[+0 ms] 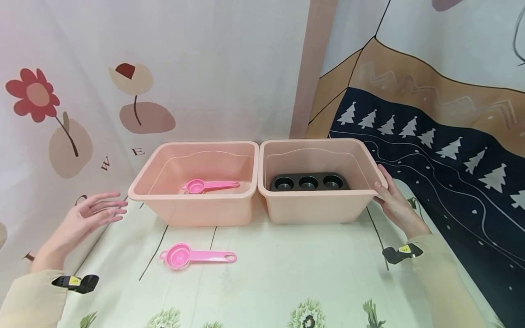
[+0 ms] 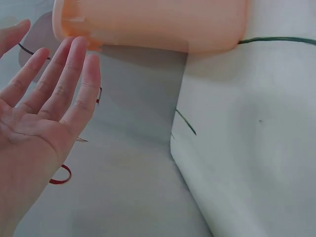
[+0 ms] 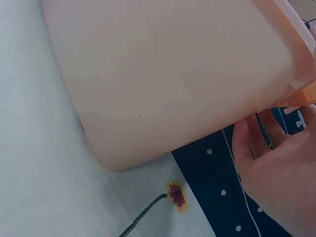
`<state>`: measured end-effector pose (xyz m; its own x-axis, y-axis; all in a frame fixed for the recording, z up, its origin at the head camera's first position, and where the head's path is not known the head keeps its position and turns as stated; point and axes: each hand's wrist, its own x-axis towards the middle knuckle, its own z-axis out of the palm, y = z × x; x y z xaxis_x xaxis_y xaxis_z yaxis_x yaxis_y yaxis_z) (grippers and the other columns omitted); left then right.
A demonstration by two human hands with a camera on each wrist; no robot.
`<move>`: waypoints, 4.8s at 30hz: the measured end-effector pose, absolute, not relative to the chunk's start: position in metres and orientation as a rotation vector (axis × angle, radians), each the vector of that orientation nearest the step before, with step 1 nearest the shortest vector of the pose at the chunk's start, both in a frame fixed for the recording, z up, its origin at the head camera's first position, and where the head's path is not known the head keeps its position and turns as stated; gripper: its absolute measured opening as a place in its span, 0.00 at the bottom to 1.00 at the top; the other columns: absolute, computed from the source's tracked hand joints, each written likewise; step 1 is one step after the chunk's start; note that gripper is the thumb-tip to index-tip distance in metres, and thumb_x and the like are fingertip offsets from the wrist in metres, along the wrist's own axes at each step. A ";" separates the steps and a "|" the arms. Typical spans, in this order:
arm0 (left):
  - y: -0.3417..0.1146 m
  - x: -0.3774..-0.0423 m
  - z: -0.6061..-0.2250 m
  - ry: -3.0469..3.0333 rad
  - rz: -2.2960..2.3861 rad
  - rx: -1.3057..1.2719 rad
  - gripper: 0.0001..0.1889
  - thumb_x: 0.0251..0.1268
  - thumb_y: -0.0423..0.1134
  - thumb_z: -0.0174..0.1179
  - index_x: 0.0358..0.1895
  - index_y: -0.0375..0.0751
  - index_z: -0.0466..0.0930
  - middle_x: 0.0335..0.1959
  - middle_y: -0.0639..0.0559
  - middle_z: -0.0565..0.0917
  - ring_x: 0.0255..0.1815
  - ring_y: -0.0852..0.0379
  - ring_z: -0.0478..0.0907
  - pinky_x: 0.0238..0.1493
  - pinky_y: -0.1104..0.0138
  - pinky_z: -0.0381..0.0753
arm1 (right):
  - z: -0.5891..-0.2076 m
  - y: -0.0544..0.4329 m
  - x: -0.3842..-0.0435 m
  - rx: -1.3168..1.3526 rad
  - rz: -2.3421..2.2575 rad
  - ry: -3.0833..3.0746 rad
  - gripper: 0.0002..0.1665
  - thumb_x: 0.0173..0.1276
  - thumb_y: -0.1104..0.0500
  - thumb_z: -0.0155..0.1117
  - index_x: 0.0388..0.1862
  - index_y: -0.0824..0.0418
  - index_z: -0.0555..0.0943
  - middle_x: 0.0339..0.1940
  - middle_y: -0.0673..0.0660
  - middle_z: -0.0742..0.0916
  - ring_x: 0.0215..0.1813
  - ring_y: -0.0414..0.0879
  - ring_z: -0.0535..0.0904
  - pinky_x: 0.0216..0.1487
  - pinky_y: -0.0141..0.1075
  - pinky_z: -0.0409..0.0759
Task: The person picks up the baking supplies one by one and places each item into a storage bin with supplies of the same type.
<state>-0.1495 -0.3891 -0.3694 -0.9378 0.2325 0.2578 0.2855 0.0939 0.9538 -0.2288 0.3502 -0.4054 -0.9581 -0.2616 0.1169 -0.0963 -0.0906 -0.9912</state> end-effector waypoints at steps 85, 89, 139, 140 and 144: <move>-0.328 -0.149 -0.466 -2.804 -2.063 -0.840 0.33 0.61 0.26 0.61 0.69 0.27 0.60 0.66 0.27 0.66 0.62 0.60 0.69 0.57 0.68 0.71 | -0.405 0.348 -0.227 -0.379 -2.226 1.979 0.36 0.81 0.52 0.38 0.78 0.34 0.36 0.74 0.51 0.44 0.71 0.46 0.41 0.70 0.38 0.41; -0.322 -0.150 -0.468 -2.842 -2.051 -0.852 0.33 0.60 0.27 0.63 0.69 0.29 0.61 0.65 0.29 0.67 0.61 0.62 0.70 0.57 0.70 0.70 | -0.404 0.348 -0.228 -0.370 -2.220 1.984 0.36 0.81 0.52 0.39 0.78 0.34 0.36 0.75 0.52 0.43 0.71 0.47 0.40 0.71 0.39 0.39; -0.315 -0.144 -0.471 -2.916 -1.893 -0.754 0.37 0.53 0.33 0.70 0.69 0.39 0.66 0.63 0.40 0.73 0.61 0.66 0.67 0.61 0.50 0.59 | -0.406 0.348 -0.226 -0.387 -2.271 1.938 0.36 0.81 0.52 0.39 0.78 0.35 0.37 0.74 0.49 0.46 0.71 0.44 0.42 0.70 0.38 0.41; -0.316 -0.144 -0.471 -2.903 -1.904 -0.763 0.37 0.53 0.32 0.70 0.69 0.38 0.66 0.63 0.39 0.73 0.60 0.66 0.68 0.61 0.53 0.61 | -0.406 0.348 -0.226 -0.387 -2.270 1.939 0.36 0.81 0.52 0.39 0.78 0.35 0.37 0.74 0.49 0.46 0.71 0.44 0.42 0.70 0.38 0.41; -0.319 -0.144 -0.470 -2.855 -1.953 -0.799 0.36 0.54 0.30 0.68 0.69 0.36 0.65 0.62 0.38 0.73 0.60 0.64 0.69 0.58 0.67 0.66 | -0.406 0.348 -0.225 -0.399 -2.283 1.924 0.36 0.81 0.53 0.39 0.78 0.35 0.37 0.73 0.50 0.45 0.71 0.44 0.42 0.70 0.37 0.42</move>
<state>-0.1439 -0.3185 -0.4700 -0.8205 0.5656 -0.0824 0.1283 0.3228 0.9377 -0.2246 0.3481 -0.4056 -0.9567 -0.2665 0.1173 -0.0704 -0.1791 -0.9813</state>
